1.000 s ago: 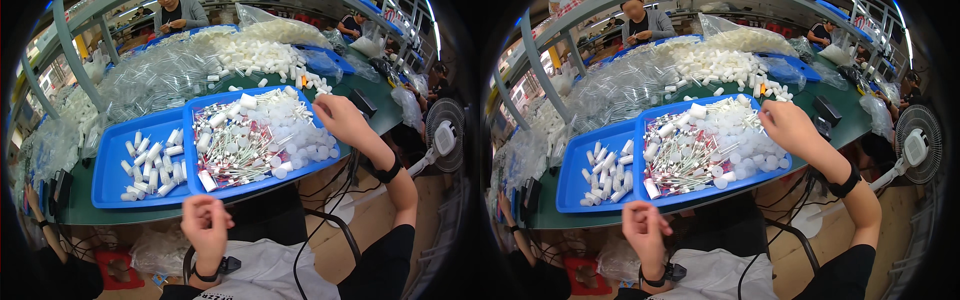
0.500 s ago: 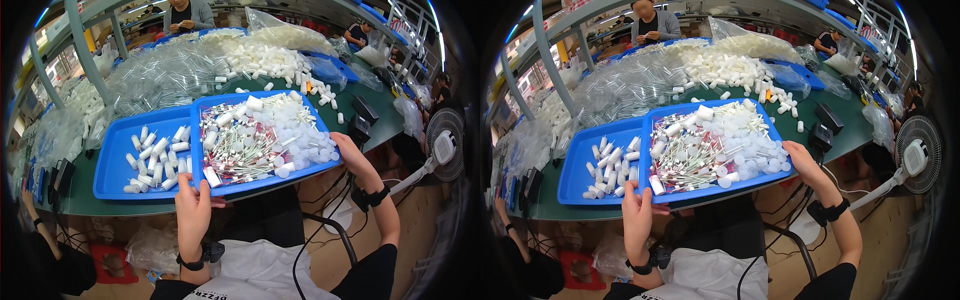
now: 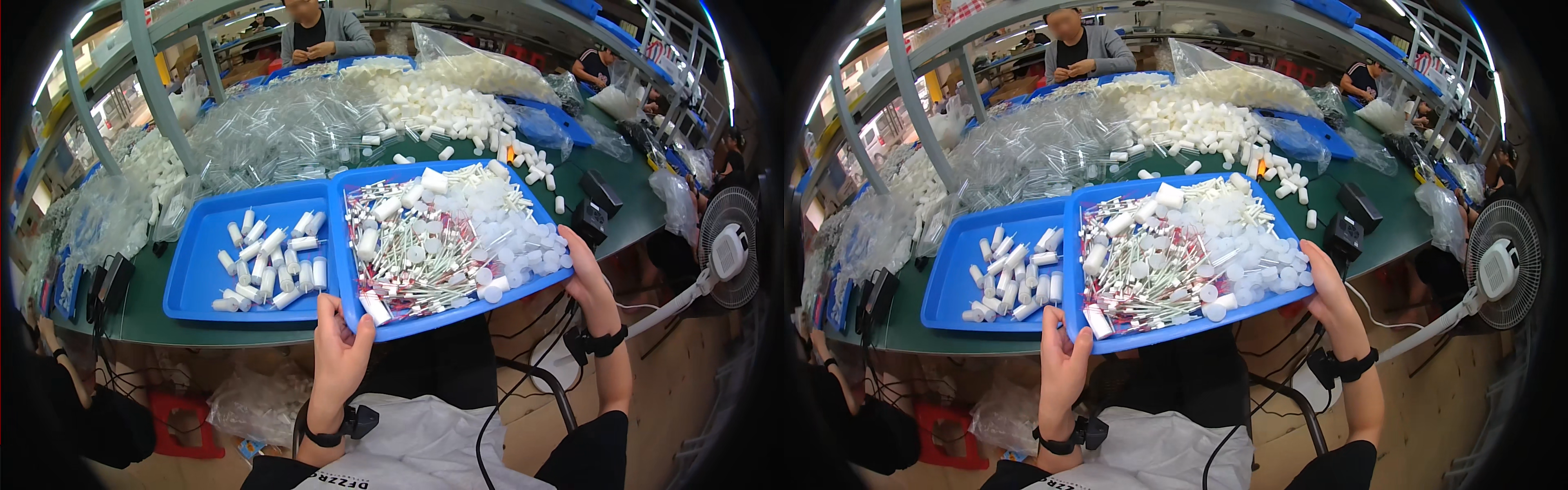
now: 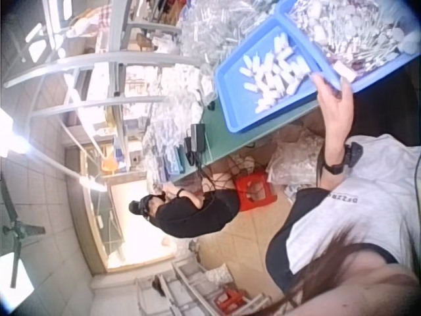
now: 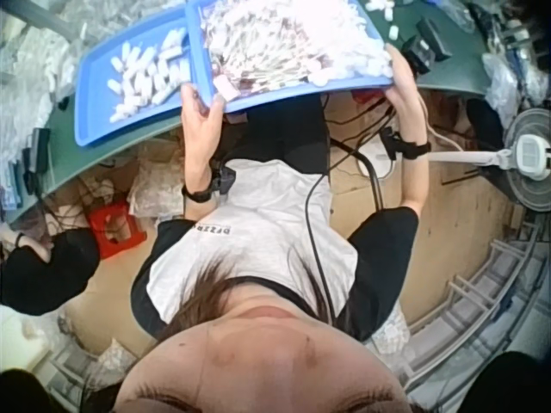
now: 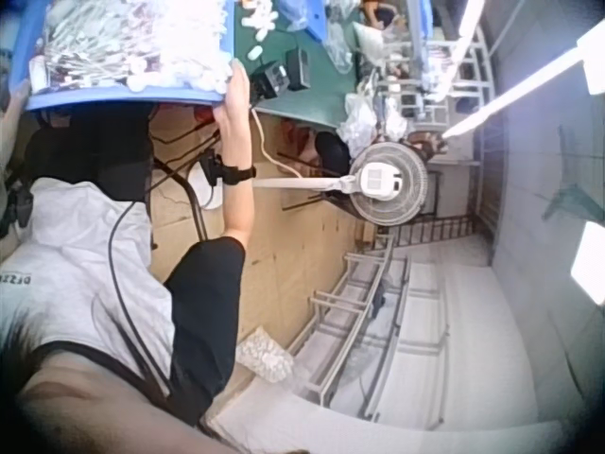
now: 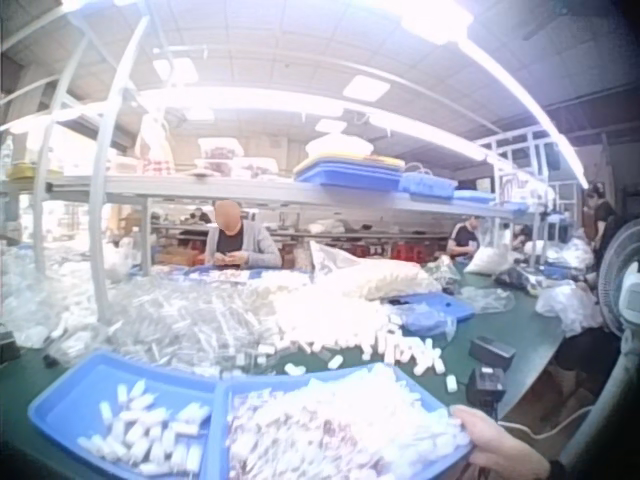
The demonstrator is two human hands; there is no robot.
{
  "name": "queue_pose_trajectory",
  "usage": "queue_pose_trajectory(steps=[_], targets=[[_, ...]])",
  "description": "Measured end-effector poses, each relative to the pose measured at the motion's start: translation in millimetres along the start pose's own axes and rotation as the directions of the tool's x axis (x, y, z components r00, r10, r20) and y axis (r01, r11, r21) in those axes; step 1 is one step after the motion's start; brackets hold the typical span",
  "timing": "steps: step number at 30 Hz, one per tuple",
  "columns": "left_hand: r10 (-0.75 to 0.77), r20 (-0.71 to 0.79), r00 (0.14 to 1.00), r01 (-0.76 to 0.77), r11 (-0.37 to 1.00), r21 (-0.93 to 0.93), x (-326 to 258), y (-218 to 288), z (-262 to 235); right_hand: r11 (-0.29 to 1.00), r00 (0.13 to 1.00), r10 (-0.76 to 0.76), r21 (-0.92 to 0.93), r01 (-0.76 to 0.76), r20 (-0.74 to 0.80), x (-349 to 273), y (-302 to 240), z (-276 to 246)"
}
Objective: Assembling small plastic and metal tubes into circular white plastic bases at an industrial workbench.
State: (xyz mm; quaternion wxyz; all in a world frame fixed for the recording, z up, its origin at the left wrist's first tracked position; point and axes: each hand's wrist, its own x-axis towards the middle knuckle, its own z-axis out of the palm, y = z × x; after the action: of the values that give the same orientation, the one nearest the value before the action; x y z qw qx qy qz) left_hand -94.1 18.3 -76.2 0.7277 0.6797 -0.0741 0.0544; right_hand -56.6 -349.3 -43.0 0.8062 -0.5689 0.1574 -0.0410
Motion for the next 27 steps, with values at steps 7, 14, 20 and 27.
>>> queue_pose_trajectory(steps=[7, 14, 20, 27], targets=[[0.000, 0.062, 0.998, 0.011, 0.984, -0.180, 1, 8, 0, 0.978, 0.982, -0.190, 0.086, 0.191, -0.012, -16, -6, -11], [-0.183, 0.176, 0.967, 0.254, 0.674, -0.693, 1, -1, -13, 0.965, 0.975, -0.221, 0.155, 0.212, 0.039, -47, -14, 16], [-0.138, -0.207, 0.969, -0.040, 0.735, -0.677, -19, 30, -42, 0.982, 0.913, -0.029, 0.184, -0.051, 0.407, -26, -32, 53], [-0.018, -0.411, 0.911, -0.253, 0.763, -0.595, -43, 42, -105, 0.548, 0.922, -0.234, -0.741, 0.388, 0.310, 78, -59, 29]])
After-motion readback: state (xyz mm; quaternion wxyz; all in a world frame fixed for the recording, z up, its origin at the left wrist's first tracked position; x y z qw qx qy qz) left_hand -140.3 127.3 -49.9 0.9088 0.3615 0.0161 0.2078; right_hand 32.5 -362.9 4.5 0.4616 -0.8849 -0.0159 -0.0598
